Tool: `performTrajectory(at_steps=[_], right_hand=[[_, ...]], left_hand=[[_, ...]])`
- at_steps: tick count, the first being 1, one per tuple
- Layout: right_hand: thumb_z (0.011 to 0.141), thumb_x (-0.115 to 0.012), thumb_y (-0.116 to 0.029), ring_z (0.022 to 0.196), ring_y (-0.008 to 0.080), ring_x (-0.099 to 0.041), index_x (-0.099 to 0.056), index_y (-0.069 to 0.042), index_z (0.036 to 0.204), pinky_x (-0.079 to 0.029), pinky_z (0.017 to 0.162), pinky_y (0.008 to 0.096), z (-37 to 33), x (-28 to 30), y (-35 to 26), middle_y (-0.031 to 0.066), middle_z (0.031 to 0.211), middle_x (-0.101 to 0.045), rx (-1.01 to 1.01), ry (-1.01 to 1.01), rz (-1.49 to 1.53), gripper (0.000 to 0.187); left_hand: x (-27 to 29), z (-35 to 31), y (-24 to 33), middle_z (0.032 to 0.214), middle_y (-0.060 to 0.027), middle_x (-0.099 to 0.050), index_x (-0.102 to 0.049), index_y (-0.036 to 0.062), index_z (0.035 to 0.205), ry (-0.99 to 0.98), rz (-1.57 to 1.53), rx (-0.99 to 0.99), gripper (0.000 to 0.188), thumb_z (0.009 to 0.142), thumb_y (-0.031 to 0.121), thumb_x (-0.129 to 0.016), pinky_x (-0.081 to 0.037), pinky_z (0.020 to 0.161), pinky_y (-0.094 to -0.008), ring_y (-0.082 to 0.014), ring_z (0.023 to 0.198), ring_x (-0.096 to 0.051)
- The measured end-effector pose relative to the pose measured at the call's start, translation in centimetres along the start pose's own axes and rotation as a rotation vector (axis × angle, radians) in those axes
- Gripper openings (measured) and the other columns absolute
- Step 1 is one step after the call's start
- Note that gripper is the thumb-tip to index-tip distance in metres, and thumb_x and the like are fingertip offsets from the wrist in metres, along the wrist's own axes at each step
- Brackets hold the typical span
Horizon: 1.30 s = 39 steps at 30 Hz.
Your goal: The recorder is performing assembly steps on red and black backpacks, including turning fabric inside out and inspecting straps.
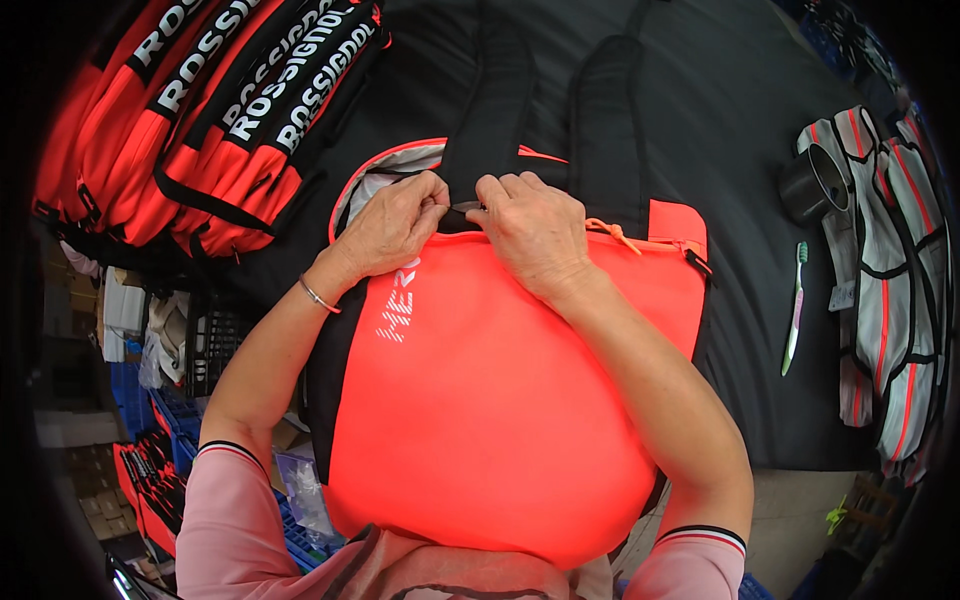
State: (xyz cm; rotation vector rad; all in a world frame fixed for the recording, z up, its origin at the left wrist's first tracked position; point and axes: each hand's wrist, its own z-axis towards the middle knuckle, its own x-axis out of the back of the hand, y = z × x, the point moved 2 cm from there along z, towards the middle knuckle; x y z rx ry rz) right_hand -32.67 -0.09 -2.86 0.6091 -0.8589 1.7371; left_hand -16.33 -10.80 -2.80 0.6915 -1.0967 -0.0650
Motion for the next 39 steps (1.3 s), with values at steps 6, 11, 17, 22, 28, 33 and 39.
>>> performTrajectory(at_steps=[6, 11, 17, 22, 28, 33, 39], right_hand=[[0.08, -0.078, -0.024, 0.065, 0.0193, -0.06, -0.06, -0.01, 0.082, -0.047, 0.053, 0.0345, -0.5, 0.4, 0.3, 0.0012, 0.071, -0.06, -0.124, -0.006, 0.071, 0.024], [0.081, -0.077, -0.027, 0.074, 0.0198, -0.063, -0.061, -0.008, 0.086, -0.051, 0.059, 0.0368, -0.3, 0.5, 0.3, 0.0012, 0.077, -0.065, -0.237, -0.082, 0.167, 0.026], [0.08, -0.079, -0.028, 0.068, 0.0196, -0.062, -0.063, -0.009, 0.086, -0.048, 0.055, 0.0353, 0.0, -0.1, 0.5, 0.0014, 0.075, -0.063, -0.167, -0.074, 0.163, 0.025], [0.08, -0.078, -0.027, 0.07, 0.0194, -0.062, -0.062, -0.009, 0.085, -0.049, 0.056, 0.0353, 0.2, -0.3, 0.0, 0.0009, 0.076, -0.063, -0.115, -0.058, 0.143, 0.024], [0.079, -0.078, -0.024, 0.069, 0.0192, -0.061, -0.061, -0.009, 0.083, -0.048, 0.056, 0.0345, 0.4, -0.7, -0.1, 0.0011, 0.075, -0.063, -0.047, -0.024, 0.084, 0.024], [0.078, -0.079, -0.023, 0.068, 0.0192, -0.06, -0.06, -0.008, 0.082, -0.048, 0.055, 0.0348, 0.9, -0.7, -0.4, 0.0016, 0.073, -0.062, 0.001, 0.003, 0.049, 0.024], [0.081, -0.077, -0.027, 0.068, 0.0212, -0.063, -0.062, -0.007, 0.083, -0.05, 0.059, 0.0371, 0.3, -0.2, 0.8, 0.0044, 0.072, -0.064, -0.315, -0.051, 0.162, 0.025]], left_hand=[[0.2, -0.3, 0.1, 0.075, -0.0103, -0.057, -0.053, 0.0, 0.095, -0.006, -0.026, 0.048, 0.009, 0.094, 0.007, -0.057, -0.045, 0.06, -0.032, -0.0186, 0.063, -0.057], [0.6, -0.8, -0.4, 0.077, -0.0054, -0.057, -0.053, -0.0005, 0.096, 0.049, -0.135, 0.097, 0.006, 0.096, 0.004, -0.056, -0.045, 0.059, -0.0253, -0.0103, 0.066, -0.056], [0.4, -0.7, -0.5, 0.078, -0.0062, -0.057, -0.053, -0.0006, 0.095, 0.06, -0.121, 0.067, 0.005, 0.095, 0.003, -0.057, -0.046, 0.06, -0.0256, -0.0125, 0.064, -0.056], [0.4, -0.7, -0.4, 0.077, -0.0069, -0.057, -0.053, -0.0006, 0.094, 0.077, -0.131, 0.057, 0.005, 0.095, 0.003, -0.057, -0.045, 0.059, -0.0264, -0.0134, 0.064, -0.056], [0.4, -0.7, -0.4, 0.076, -0.0086, -0.057, -0.052, -0.0003, 0.094, 0.085, -0.117, 0.051, 0.006, 0.094, 0.003, -0.057, -0.045, 0.059, -0.0282, -0.0162, 0.064, -0.057], [0.3, -0.7, -0.5, 0.077, -0.0101, -0.058, -0.052, 0.0, 0.093, 0.099, -0.094, 0.035, 0.006, 0.094, 0.003, -0.057, -0.045, 0.061, -0.0298, -0.0194, 0.064, -0.057], [0.9, -1.1, 0.1, 0.076, -0.008, -0.057, -0.051, 0.0001, 0.095, 0.155, -0.131, 0.043, 0.006, 0.096, 0.004, -0.055, -0.045, 0.06, -0.0287, -0.0151, 0.064, -0.057]])
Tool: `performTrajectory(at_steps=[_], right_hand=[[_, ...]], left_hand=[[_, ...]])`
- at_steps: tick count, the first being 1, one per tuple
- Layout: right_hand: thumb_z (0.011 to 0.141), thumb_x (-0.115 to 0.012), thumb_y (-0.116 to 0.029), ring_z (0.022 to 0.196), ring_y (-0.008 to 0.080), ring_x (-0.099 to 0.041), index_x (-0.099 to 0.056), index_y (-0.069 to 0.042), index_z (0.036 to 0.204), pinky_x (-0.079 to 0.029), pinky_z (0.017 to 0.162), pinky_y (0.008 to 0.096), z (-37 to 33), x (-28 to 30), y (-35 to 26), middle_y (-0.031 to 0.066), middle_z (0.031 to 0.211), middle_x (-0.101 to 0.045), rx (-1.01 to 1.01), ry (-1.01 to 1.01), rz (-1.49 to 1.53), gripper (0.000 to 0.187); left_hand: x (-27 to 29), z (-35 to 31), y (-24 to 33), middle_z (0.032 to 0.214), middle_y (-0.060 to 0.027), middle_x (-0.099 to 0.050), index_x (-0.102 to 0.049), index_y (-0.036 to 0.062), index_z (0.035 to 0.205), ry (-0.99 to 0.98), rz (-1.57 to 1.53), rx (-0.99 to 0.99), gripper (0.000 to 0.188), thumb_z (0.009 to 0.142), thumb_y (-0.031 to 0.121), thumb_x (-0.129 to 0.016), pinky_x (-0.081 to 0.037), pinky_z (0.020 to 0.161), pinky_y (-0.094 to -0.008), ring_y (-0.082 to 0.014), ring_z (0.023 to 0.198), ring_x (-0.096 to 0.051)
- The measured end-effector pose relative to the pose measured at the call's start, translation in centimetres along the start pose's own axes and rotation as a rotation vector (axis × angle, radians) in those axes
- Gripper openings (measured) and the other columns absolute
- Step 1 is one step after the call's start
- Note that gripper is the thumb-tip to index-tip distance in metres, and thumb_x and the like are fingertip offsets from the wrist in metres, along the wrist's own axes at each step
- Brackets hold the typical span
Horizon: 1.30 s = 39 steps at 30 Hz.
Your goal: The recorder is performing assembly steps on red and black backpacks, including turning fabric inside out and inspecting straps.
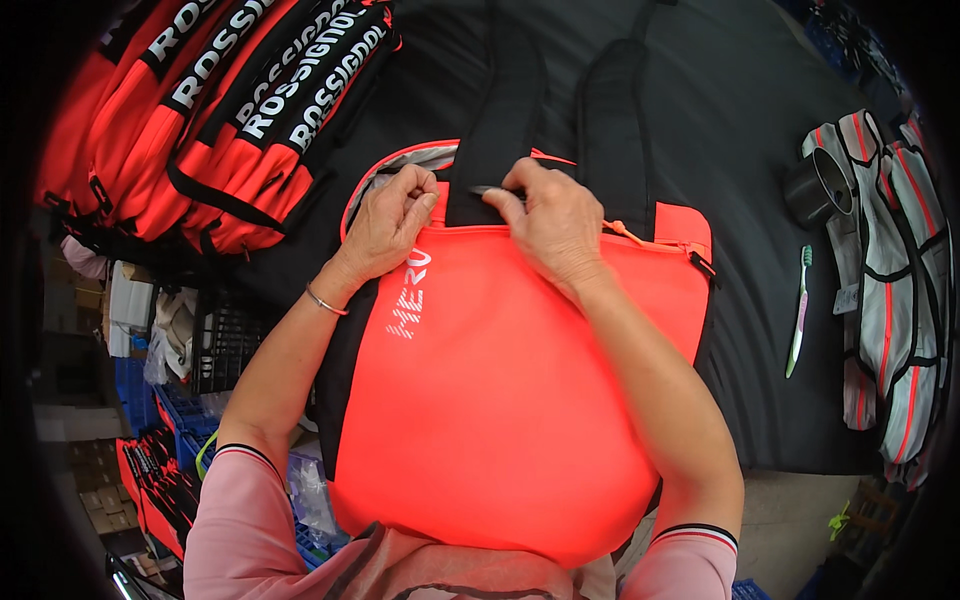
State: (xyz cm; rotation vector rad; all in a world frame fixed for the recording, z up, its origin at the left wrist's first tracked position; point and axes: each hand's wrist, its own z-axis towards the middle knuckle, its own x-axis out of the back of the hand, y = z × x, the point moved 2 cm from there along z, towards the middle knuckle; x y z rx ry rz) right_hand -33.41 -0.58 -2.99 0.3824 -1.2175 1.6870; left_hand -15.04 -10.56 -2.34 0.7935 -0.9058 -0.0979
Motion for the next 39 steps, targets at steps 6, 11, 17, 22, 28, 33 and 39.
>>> performTrajectory(at_steps=[6, 11, 17, 22, 28, 33, 39], right_hand=[[0.089, -0.073, -0.026, 0.067, 0.0105, -0.059, -0.068, -0.003, 0.091, -0.047, 0.066, 0.0275, 1.0, 0.5, 1.4, 0.0032, 0.075, -0.068, -0.386, -0.012, 0.607, 0.024], [0.091, -0.071, -0.028, 0.073, 0.0071, -0.058, -0.068, 0.0, 0.093, -0.047, 0.068, 0.025, 1.3, 0.6, 1.9, 0.0016, 0.078, -0.068, -0.427, 0.014, 0.713, 0.029], [0.091, -0.071, -0.029, 0.073, 0.0088, -0.06, -0.068, -0.001, 0.094, -0.048, 0.07, 0.0258, 1.0, 0.5, 2.1, 0.0032, 0.079, -0.069, -0.419, -0.005, 0.686, 0.029], [0.088, -0.072, -0.032, 0.078, 0.0246, -0.067, -0.063, -0.006, 0.097, -0.052, 0.071, 0.039, -0.2, 0.5, 0.8, 0.0081, 0.085, -0.069, -0.116, -0.001, 0.159, 0.029], [0.08, -0.079, -0.026, 0.067, 0.0211, -0.062, -0.064, -0.008, 0.09, -0.049, 0.058, 0.0347, -1.0, 0.2, 0.0, 0.0033, 0.076, -0.064, 0.157, 0.028, 0.038, 0.026], [0.078, -0.079, -0.023, 0.072, 0.02, -0.061, -0.059, -0.008, 0.086, -0.05, 0.058, 0.0345, -0.9, -0.1, 0.2, 0.0017, 0.075, -0.063, 0.28, 0.041, -0.069, 0.026], [0.082, -0.078, -0.029, 0.067, 0.0232, -0.062, -0.061, -0.008, 0.086, -0.05, 0.059, 0.0383, -0.5, 0.1, 0.3, 0.0044, 0.07, -0.062, -0.097, -0.043, 0.027, 0.028]], left_hand=[[-0.2, -0.1, 0.2, 0.076, -0.0091, -0.061, -0.055, 0.0014, 0.099, 0.076, -0.2, 0.169, 0.016, 0.095, 0.015, -0.062, -0.048, 0.06, -0.0339, -0.024, 0.062, -0.061], [-1.6, 1.1, 1.1, 0.072, -0.0104, -0.066, -0.059, 0.0049, 0.102, 0.065, 0.273, 0.08, 0.031, 0.089, 0.029, -0.073, -0.05, 0.059, -0.0405, -0.0308, 0.064, -0.067], [-1.7, 1.3, 0.2, 0.084, -0.0162, -0.068, -0.061, 0.0015, 0.099, 0.231, 0.062, 0.378, 0.017, 0.095, 0.018, -0.063, -0.053, 0.067, -0.0433, -0.0351, 0.076, -0.069], [-1.4, -2.6, 2.5, 0.098, -0.018, -0.067, -0.064, -0.0002, 0.105, 0.101, 0.126, 0.065, 0.015, 0.093, 0.007, -0.059, -0.052, 0.079, -0.041, -0.0351, 0.093, -0.066], [-1.7, -5.2, 3.9, 0.104, -0.016, -0.065, -0.065, -0.0012, 0.104, 0.093, 0.269, -0.096, 0.021, 0.083, -0.004, -0.062, -0.051, 0.086, -0.0401, -0.0339, 0.1, -0.063], [-1.8, -5.0, 4.1, 0.101, -0.0159, -0.065, -0.065, -0.0002, 0.105, 0.083, 0.293, -0.084, 0.023, 0.084, -0.006, -0.058, -0.053, 0.081, -0.0398, -0.0348, 0.096, -0.064], [0.0, -1.6, 2.8, 0.091, -0.0175, -0.065, -0.067, 0.001, 0.105, 0.174, 0.285, 0.062, 0.02, 0.087, -0.001, -0.059, -0.055, 0.067, -0.0402, -0.0362, 0.081, -0.067]])
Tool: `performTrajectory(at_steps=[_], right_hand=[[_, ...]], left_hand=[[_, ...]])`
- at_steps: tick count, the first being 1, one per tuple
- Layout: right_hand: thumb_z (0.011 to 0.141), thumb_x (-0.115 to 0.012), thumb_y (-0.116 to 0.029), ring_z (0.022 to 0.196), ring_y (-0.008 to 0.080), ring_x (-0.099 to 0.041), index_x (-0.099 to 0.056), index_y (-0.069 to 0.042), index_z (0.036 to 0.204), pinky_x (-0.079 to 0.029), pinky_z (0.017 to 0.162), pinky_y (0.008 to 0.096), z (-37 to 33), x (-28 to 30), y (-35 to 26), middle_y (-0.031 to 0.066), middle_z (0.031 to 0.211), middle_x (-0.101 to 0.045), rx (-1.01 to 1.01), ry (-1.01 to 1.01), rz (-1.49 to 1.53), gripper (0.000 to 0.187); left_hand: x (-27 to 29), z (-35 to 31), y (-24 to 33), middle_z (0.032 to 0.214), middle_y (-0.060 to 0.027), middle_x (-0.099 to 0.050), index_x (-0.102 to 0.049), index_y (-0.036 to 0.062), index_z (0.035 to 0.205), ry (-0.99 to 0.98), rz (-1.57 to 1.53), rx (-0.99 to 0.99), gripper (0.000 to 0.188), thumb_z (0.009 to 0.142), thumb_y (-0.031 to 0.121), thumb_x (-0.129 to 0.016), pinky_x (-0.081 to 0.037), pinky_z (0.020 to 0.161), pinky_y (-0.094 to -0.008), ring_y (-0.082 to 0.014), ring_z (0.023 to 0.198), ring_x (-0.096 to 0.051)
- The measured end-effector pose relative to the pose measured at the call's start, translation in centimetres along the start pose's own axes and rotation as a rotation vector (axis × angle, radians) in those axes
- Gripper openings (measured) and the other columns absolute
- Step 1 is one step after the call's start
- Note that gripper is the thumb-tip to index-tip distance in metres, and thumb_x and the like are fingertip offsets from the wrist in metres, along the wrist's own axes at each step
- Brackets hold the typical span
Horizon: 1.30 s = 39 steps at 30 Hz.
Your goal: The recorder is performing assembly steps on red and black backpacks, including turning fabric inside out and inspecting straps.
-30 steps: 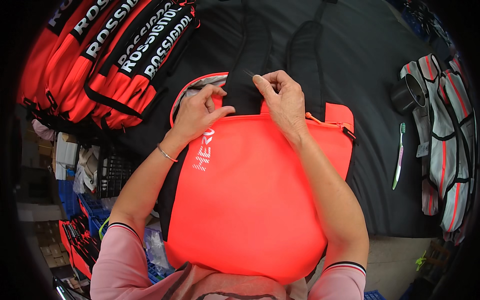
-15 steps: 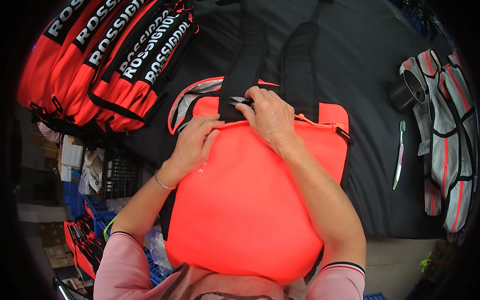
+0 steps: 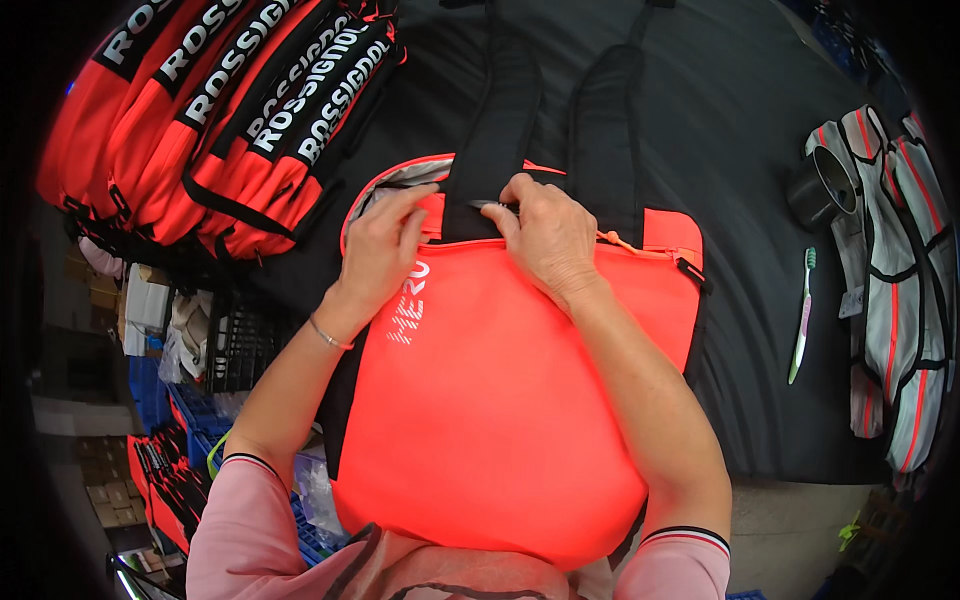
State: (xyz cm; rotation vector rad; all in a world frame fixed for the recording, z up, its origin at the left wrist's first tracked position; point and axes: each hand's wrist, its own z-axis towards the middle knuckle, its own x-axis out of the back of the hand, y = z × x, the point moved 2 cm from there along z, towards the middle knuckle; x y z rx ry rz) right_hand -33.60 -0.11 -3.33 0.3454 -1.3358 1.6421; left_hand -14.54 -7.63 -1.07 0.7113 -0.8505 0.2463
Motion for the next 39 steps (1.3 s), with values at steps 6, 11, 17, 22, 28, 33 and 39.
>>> performTrajectory(at_steps=[6, 11, 17, 22, 28, 33, 39], right_hand=[[0.083, -0.077, -0.032, 0.067, 0.023, -0.064, -0.063, -0.007, 0.09, -0.049, 0.06, 0.0389, 0.1, 0.2, 0.5, 0.0055, 0.072, -0.065, -0.069, 0.026, 0.171, 0.029], [0.084, -0.076, -0.032, 0.068, 0.0229, -0.064, -0.063, -0.007, 0.092, -0.049, 0.061, 0.0383, 0.2, 0.4, 0.6, 0.0059, 0.073, -0.065, -0.06, 0.03, 0.216, 0.03], [0.081, -0.08, -0.033, 0.069, 0.0183, -0.064, -0.064, -0.005, 0.095, -0.05, 0.066, 0.0327, 0.5, 1.0, 0.8, 0.0058, 0.079, -0.068, -0.166, 0.011, 0.498, 0.035], [0.079, -0.081, -0.023, 0.076, 0.0155, -0.064, -0.066, -0.004, 0.097, -0.05, 0.072, 0.028, 0.6, 2.4, 0.8, 0.0077, 0.083, -0.068, -0.17, -0.102, 0.623, 0.031], [0.082, -0.075, -0.004, 0.079, 0.015, -0.065, -0.071, 0.0, 0.098, -0.051, 0.072, 0.0282, -0.6, 2.5, -0.1, 0.0067, 0.089, -0.069, -0.014, -0.39, 0.346, 0.017], [0.081, -0.076, -0.01, 0.079, 0.0208, -0.066, -0.074, -0.001, 0.091, -0.052, 0.074, 0.0315, -0.6, 3.2, -0.1, 0.0073, 0.087, -0.066, -0.038, -0.652, 0.472, 0.013], [0.082, -0.077, -0.01, 0.071, 0.0166, -0.059, -0.073, 0.0, 0.09, -0.049, 0.068, 0.0298, -0.9, 3.1, -0.7, 0.0063, 0.087, -0.062, 0.007, -0.511, 0.44, 0.013]], left_hand=[[-2.2, 3.0, 0.1, 0.089, -0.0179, -0.069, -0.069, 0.0006, 0.101, -0.201, 0.446, -0.087, 0.018, 0.086, 0.009, -0.064, -0.056, 0.069, -0.0423, -0.0339, 0.079, -0.069], [-1.5, 5.0, -1.5, 0.085, -0.0178, -0.069, -0.064, -0.0012, 0.09, -0.192, 0.466, -0.091, 0.012, 0.086, 0.01, -0.064, -0.056, 0.069, -0.0434, -0.0351, 0.075, -0.068], [5.0, 3.9, -3.4, 0.072, -0.0072, -0.06, -0.055, 0.0033, 0.085, 0.148, -0.953, 0.445, 0.04, 0.106, 0.032, -0.037, -0.053, 0.059, -0.0238, -0.0168, 0.061, -0.065], [2.5, -3.4, 0.2, 0.142, -0.0147, -0.05, -0.049, 0.0037, 0.139, -0.394, 0.22, -0.148, 0.049, 0.094, 0.019, -0.059, -0.032, 0.113, -0.0442, -0.0359, 0.138, -0.04], [1.6, -5.1, 0.9, 0.13, -0.0114, -0.058, -0.057, 0.0071, 0.13, -0.255, 0.174, -0.121, 0.045, 0.088, 0.02, -0.068, -0.032, 0.111, -0.0452, -0.0327, 0.131, -0.046], [1.3, -5.3, 0.6, 0.12, -0.0077, -0.064, -0.065, 0.007, 0.119, -0.157, 0.148, -0.12, 0.032, 0.089, 0.018, -0.069, -0.034, 0.107, -0.0436, -0.0299, 0.125, -0.051], [1.0, -5.0, 0.1, 0.111, -0.0047, -0.068, -0.071, 0.0083, 0.111, -0.095, 0.037, -0.048, 0.021, 0.097, 0.018, -0.058, -0.036, 0.106, -0.0406, -0.0276, 0.12, -0.056]])
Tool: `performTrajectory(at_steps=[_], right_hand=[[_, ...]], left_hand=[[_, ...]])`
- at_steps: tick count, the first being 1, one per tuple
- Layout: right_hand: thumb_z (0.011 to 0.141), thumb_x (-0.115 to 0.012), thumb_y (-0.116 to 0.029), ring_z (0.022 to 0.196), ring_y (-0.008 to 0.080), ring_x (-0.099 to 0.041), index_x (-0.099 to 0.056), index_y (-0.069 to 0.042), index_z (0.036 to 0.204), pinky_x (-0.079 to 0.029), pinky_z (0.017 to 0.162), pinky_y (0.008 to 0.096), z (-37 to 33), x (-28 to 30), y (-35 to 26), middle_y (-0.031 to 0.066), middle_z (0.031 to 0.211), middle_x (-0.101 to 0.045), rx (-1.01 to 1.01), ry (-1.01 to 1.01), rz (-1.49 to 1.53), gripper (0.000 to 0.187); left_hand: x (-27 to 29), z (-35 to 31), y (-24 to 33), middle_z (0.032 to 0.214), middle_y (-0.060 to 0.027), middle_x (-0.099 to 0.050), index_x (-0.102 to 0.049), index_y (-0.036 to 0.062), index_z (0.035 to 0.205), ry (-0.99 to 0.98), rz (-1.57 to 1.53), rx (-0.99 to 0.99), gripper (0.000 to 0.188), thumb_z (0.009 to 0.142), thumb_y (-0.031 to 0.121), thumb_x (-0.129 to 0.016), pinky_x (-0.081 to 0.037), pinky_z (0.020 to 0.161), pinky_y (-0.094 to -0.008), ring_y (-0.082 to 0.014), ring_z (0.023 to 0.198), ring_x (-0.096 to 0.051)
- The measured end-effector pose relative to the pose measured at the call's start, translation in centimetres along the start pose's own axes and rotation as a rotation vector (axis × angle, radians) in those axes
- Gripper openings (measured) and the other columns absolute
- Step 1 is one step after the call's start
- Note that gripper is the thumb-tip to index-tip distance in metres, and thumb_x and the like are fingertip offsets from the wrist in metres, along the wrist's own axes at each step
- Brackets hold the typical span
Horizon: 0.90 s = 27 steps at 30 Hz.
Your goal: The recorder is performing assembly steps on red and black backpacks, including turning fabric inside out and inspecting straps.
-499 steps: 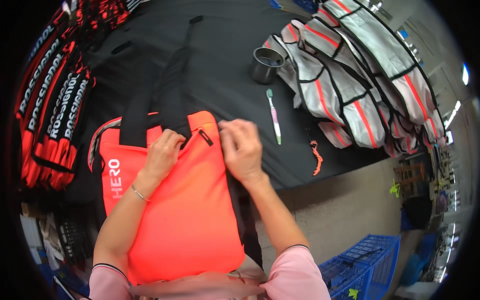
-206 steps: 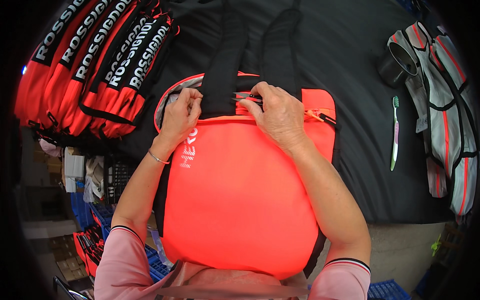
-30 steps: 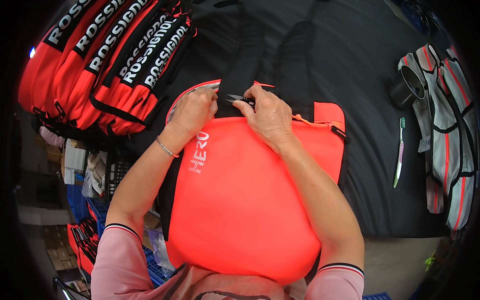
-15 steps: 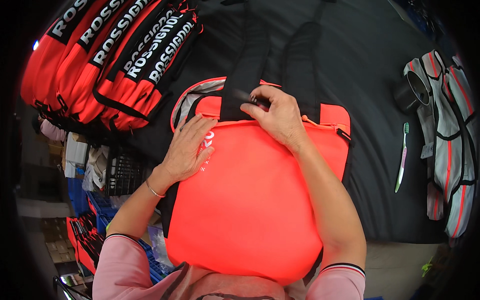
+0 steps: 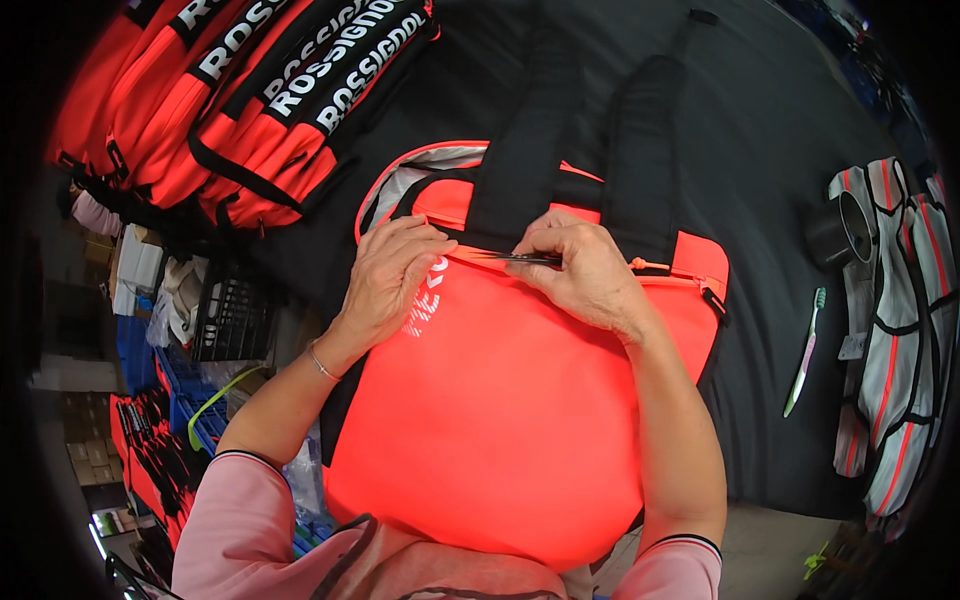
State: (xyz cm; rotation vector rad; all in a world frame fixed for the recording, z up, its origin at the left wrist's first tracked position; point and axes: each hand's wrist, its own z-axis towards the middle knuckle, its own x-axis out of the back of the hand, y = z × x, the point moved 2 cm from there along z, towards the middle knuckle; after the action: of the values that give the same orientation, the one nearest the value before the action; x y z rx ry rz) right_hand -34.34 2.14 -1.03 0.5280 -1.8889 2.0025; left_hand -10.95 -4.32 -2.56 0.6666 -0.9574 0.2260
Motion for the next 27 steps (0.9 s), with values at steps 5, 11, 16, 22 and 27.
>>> performTrajectory(at_steps=[5, 11, 16, 22, 27], right_hand=[[0.083, -0.076, -0.01, 0.072, 0.0157, -0.059, -0.071, 0.001, 0.089, -0.048, 0.067, 0.0305, 0.2, 0.2, -0.3, 0.0067, 0.086, -0.063, -0.132, -0.108, 0.07, 0.014], [0.083, -0.074, -0.012, 0.076, 0.0154, -0.059, -0.07, 0.002, 0.091, -0.047, 0.068, 0.0298, 0.1, 0.3, 0.1, 0.007, 0.085, -0.063, -0.133, -0.07, 0.098, 0.016], [0.083, -0.074, -0.011, 0.076, 0.0144, -0.059, -0.07, 0.002, 0.091, -0.047, 0.07, 0.0288, 0.2, 0.2, 0.7, 0.0066, 0.085, -0.063, -0.101, -0.062, 0.108, 0.015], [0.085, -0.072, -0.009, 0.073, 0.0115, -0.055, -0.069, 0.002, 0.089, -0.046, 0.068, 0.028, 0.4, 0.2, 0.9, 0.0035, 0.083, -0.063, -0.131, -0.068, 0.129, 0.011], [0.085, -0.073, -0.008, 0.072, 0.0096, -0.053, -0.068, 0.002, 0.09, -0.045, 0.066, 0.0275, 0.4, 0.1, 1.1, 0.0022, 0.081, -0.062, -0.103, -0.067, 0.116, 0.012]], left_hand=[[0.2, -0.3, -0.2, 0.11, -0.0048, -0.07, -0.07, 0.0091, 0.116, -0.006, -0.018, 0.025, 0.028, 0.102, 0.022, -0.05, -0.033, 0.109, -0.0408, -0.0266, 0.121, -0.056], [0.9, -2.0, 0.6, 0.096, -0.006, -0.072, -0.064, 0.0045, 0.095, 0.077, -0.597, 0.041, 0.009, 0.093, -0.001, -0.057, -0.019, 0.118, -0.0454, -0.0192, 0.1, -0.069], [1.2, -2.5, 0.1, 0.078, -0.0092, -0.072, -0.068, 0.002, 0.092, -0.193, -1.439, 0.191, 0.013, 0.095, 0.015, -0.065, -0.037, 0.11, -0.0456, -0.0279, 0.096, -0.071], [0.3, -2.7, -1.0, 0.074, -0.0114, -0.073, -0.071, 0.0038, 0.089, -0.387, -1.845, 0.135, 0.018, 0.093, 0.021, -0.068, -0.035, 0.111, -0.0533, -0.0308, 0.094, -0.072], [-0.4, -2.7, -1.5, 0.075, -0.0115, -0.073, -0.071, 0.0033, 0.09, -0.422, -1.954, 0.127, 0.019, 0.093, 0.022, -0.068, -0.035, 0.112, -0.053, -0.0304, 0.095, -0.071]])
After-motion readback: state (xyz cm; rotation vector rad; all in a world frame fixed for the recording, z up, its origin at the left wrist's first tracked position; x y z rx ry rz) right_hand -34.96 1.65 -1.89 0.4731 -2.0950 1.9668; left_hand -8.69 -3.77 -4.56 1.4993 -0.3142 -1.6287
